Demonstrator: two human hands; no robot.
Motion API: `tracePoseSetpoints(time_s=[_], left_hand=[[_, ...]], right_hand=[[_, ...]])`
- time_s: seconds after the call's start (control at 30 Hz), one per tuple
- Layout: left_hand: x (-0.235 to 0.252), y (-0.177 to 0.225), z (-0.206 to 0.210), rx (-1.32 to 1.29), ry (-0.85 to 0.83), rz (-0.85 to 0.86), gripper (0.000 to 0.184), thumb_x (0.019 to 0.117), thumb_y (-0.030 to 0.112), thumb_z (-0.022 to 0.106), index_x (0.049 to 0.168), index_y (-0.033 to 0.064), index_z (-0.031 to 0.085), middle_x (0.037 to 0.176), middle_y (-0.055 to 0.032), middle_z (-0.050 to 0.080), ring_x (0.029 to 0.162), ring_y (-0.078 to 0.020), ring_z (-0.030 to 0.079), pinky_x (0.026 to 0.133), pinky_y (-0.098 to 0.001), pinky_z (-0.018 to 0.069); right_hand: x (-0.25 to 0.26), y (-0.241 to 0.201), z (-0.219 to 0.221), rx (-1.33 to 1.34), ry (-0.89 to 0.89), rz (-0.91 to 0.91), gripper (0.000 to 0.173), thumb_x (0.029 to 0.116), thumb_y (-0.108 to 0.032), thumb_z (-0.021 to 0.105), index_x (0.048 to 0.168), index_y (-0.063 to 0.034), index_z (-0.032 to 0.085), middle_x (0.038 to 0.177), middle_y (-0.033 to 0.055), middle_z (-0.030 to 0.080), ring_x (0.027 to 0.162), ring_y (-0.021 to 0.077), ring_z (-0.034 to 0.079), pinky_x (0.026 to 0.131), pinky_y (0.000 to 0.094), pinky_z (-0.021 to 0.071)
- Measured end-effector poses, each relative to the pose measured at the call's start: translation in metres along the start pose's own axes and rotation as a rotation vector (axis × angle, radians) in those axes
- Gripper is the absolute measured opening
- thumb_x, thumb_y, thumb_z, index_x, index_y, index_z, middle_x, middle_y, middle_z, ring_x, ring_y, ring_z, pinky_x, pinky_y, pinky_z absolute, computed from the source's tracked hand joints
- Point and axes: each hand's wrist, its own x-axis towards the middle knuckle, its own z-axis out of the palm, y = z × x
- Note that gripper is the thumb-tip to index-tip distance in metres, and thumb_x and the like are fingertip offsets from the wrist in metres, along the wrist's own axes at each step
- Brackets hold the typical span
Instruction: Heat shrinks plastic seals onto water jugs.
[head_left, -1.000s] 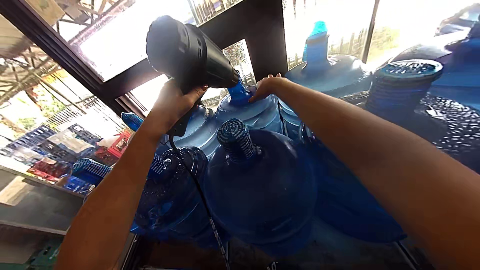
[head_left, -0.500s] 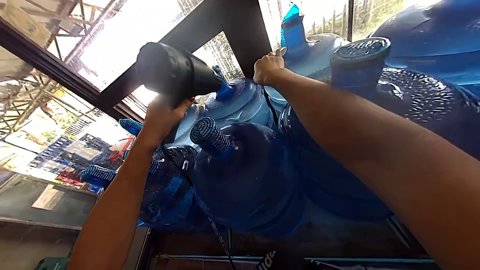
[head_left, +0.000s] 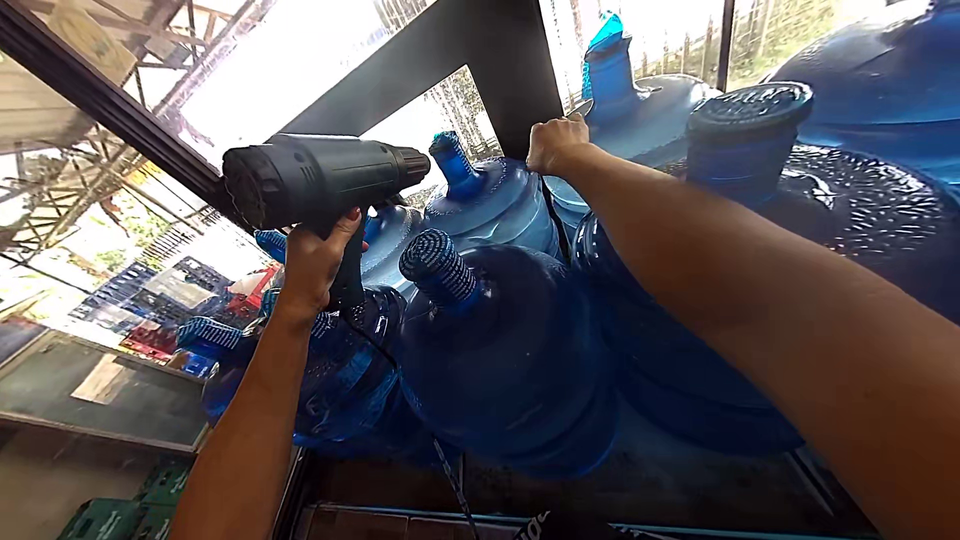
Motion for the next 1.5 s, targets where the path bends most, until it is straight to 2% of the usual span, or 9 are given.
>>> tracePoseSetpoints(time_s=[0.2, 0.27, 0.37, 0.6, 0.73, 0.87, 1.1, 1.27, 1.5], left_hand=[[0.015, 0.02, 0.023, 0.339, 0.012, 0.313, 0.045, 0.0973, 0.042, 0.067, 0.122, 0.0048, 0.062, 0.098, -0.0021, 0.07, 0.084, -0.0056, 0.069, 0.082, -0.0309, 0.0592], [0.02, 0.034, 0.031, 0.48, 0.015, 0.374, 0.048, 0.0981, 0.044, 0.065, 0.121, 0.0022, 0.065, 0.103, -0.0107, 0.072, 0.092, -0.016, 0.071, 0.089, -0.0428, 0.057], [0.022, 0.055, 0.044, 0.601, -0.017, 0.425, 0.043, 0.1001, 0.038, 0.064, 0.118, -0.0013, 0.066, 0.104, -0.0189, 0.072, 0.095, -0.0276, 0.071, 0.09, -0.0527, 0.0532], [0.026, 0.071, 0.051, 0.693, -0.089, 0.426, 0.044, 0.0998, 0.038, 0.064, 0.116, -0.002, 0.066, 0.102, -0.0199, 0.071, 0.094, -0.0305, 0.069, 0.088, -0.0554, 0.0516], [0.032, 0.052, 0.036, 0.589, -0.145, 0.337, 0.042, 0.0983, 0.041, 0.066, 0.117, 0.0035, 0.068, 0.102, -0.0137, 0.072, 0.093, -0.022, 0.07, 0.089, -0.0512, 0.0548], [0.024, 0.039, 0.028, 0.391, -0.158, 0.151, 0.028, 0.0983, 0.033, 0.068, 0.113, 0.0093, 0.068, 0.091, 0.0011, 0.071, 0.077, -0.0033, 0.067, 0.075, -0.0279, 0.0579], [0.039, 0.013, 0.004, 0.143, -0.039, -0.093, 0.033, 0.1011, 0.033, 0.064, 0.121, 0.0065, 0.062, 0.091, -0.0012, 0.07, 0.071, -0.0078, 0.068, 0.068, -0.029, 0.0597], [0.054, 0.02, -0.013, -0.086, 0.026, -0.073, 0.032, 0.102, 0.035, 0.062, 0.123, 0.0112, 0.059, 0.09, 0.0004, 0.071, 0.074, -0.0112, 0.071, 0.069, -0.0309, 0.0623], [0.065, 0.013, -0.008, -0.206, 0.012, -0.16, 0.027, 0.1046, 0.03, 0.059, 0.121, 0.0087, 0.059, 0.087, -0.0004, 0.069, 0.068, -0.0101, 0.069, 0.063, -0.0266, 0.0603]], right_hand=[[-0.002, 0.002, -0.005, 0.02, -0.017, 0.041, 0.035, 0.0971, -0.02, 0.062, 0.11, 0.012, 0.066, 0.126, 0.0335, 0.062, 0.127, 0.048, 0.055, 0.105, 0.0693, 0.035], [-0.003, 0.001, -0.006, 0.014, -0.023, 0.039, 0.034, 0.0973, -0.021, 0.061, 0.11, 0.0107, 0.066, 0.127, 0.0322, 0.062, 0.127, 0.0469, 0.056, 0.105, 0.0684, 0.0353], [-0.003, 0.001, -0.007, 0.029, -0.026, 0.033, 0.035, 0.0975, -0.021, 0.061, 0.11, 0.0109, 0.067, 0.127, 0.0319, 0.062, 0.128, 0.0468, 0.055, 0.106, 0.0679, 0.035], [-0.003, 0.0, -0.009, 0.024, -0.05, 0.019, 0.035, 0.0982, -0.022, 0.061, 0.112, 0.0098, 0.066, 0.129, 0.0303, 0.062, 0.128, 0.0453, 0.055, 0.105, 0.067, 0.0358], [-0.003, 0.0, -0.011, 0.012, -0.064, 0.021, 0.035, 0.0975, -0.023, 0.062, 0.111, 0.009, 0.067, 0.128, 0.0293, 0.062, 0.127, 0.044, 0.057, 0.103, 0.0661, 0.0377], [-0.003, 0.0, -0.011, 0.009, -0.058, 0.019, 0.034, 0.0975, -0.021, 0.062, 0.11, 0.0104, 0.066, 0.128, 0.0306, 0.062, 0.126, 0.0451, 0.057, 0.103, 0.0663, 0.0378], [-0.007, 0.001, -0.011, -0.029, -0.052, 0.022, 0.033, 0.0983, -0.02, 0.06, 0.107, 0.0119, 0.066, 0.126, 0.0334, 0.062, 0.126, 0.0484, 0.056, 0.102, 0.0683, 0.0381], [-0.011, 0.001, -0.012, -0.065, -0.051, 0.072, 0.033, 0.0988, -0.019, 0.058, 0.104, 0.0126, 0.065, 0.123, 0.0344, 0.063, 0.122, 0.051, 0.058, 0.096, 0.0706, 0.041], [0.002, 0.005, -0.006, -0.139, -0.062, 0.069, 0.038, 0.1023, -0.021, 0.054, 0.107, 0.0153, 0.063, 0.122, 0.0384, 0.061, 0.121, 0.0548, 0.058, 0.091, 0.0734, 0.0421]])
